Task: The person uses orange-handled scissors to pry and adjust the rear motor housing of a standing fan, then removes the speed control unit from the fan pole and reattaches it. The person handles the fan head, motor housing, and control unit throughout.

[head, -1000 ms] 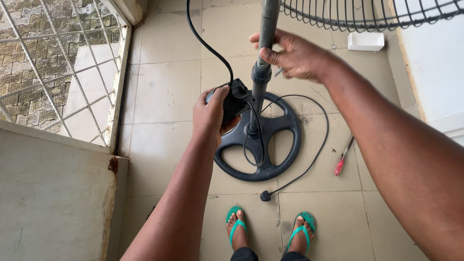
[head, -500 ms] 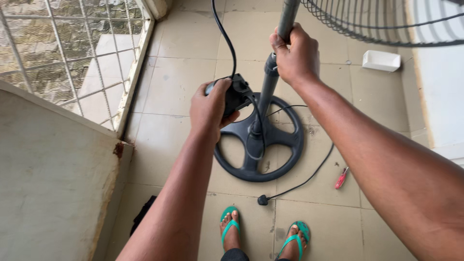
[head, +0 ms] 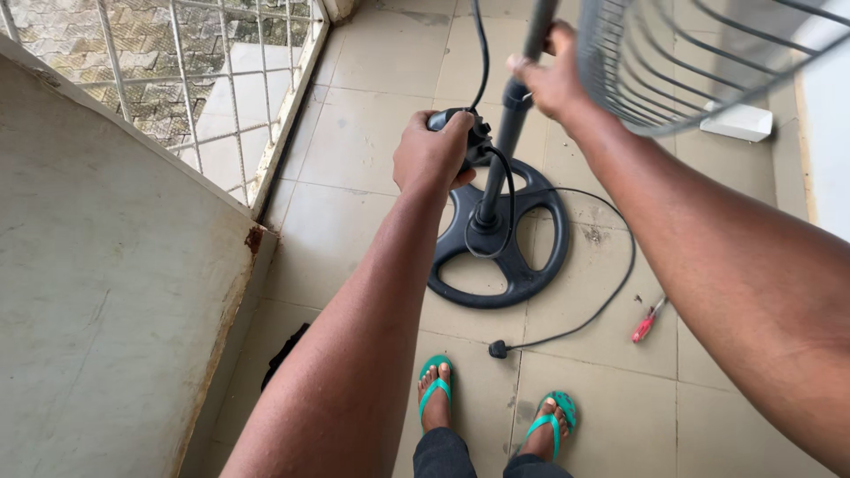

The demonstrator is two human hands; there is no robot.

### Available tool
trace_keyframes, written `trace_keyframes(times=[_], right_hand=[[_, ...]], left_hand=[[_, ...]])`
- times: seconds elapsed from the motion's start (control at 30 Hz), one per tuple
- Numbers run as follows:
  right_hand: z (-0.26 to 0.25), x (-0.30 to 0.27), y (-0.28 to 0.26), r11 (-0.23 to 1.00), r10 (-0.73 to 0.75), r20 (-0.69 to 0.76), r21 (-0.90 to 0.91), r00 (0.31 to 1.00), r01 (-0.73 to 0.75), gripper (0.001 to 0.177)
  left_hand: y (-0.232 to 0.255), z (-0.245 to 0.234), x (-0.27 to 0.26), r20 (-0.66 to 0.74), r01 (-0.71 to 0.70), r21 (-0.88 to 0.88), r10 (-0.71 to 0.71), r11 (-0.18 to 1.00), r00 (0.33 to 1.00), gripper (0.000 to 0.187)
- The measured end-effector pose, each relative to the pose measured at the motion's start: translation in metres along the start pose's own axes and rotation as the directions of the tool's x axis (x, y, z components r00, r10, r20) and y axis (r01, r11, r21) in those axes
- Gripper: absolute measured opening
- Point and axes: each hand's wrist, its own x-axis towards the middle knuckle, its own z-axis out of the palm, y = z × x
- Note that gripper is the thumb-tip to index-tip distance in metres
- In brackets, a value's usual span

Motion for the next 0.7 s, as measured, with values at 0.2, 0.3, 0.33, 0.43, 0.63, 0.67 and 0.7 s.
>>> trace_keyframes(times=[0.2, 0.3, 0.33, 0.43, 0.63, 0.67, 0.7], right_hand=[[-0.03, -0.081, -0.071, 0.799, 0.601, 0.064, -0.06, 0.797, -0.598, 0.063], [-0.066, -0.113, -0.11, 0.772, 0.634, 0.128, -0.044, 0.763, -0.634, 0.057], [-0.078, -0.117, -0.114, 0.78, 0.622, 0.142, -0.026, 0.77, -0.626, 0.052], [-0.105, -0.149, -0.116, 0.77, 0.626, 0.174, 0.012, 0.76, -0.638, 0.038], [-0.121, -0.182, -0.112, 0.618, 0.72, 0.202, 0.248, 0.664, -0.746, 0.013], [-0.12, -0.185, -0.111, 0.6, 0.725, 0.221, 0.261, 0.652, -0.756, 0.013], [-0.121, -0.184, -0.108, 0.592, 0.724, 0.233, 0.273, 0.649, -0.759, 0.012]], left_hand=[[-0.008, 0.004, -0.002, -0.001, -0.075, 0.077, 0.075, 0.994, 0.997, 0.055], [-0.006, 0.009, 0.009, 0.043, -0.076, 0.195, 0.068, 0.978, 0.997, 0.061], [-0.006, 0.01, 0.014, 0.08, -0.109, 0.156, 0.097, 0.982, 0.992, 0.062], [-0.015, 0.012, 0.02, 0.19, -0.138, 0.04, 0.128, 0.99, 0.973, 0.062], [-0.047, 0.019, 0.026, 0.224, -0.16, -0.009, 0.158, 0.987, 0.962, 0.054], [-0.052, 0.019, 0.029, 0.217, -0.163, -0.034, 0.167, 0.986, 0.962, 0.054], [-0.052, 0.021, 0.033, 0.222, -0.15, -0.035, 0.154, 0.988, 0.963, 0.056]])
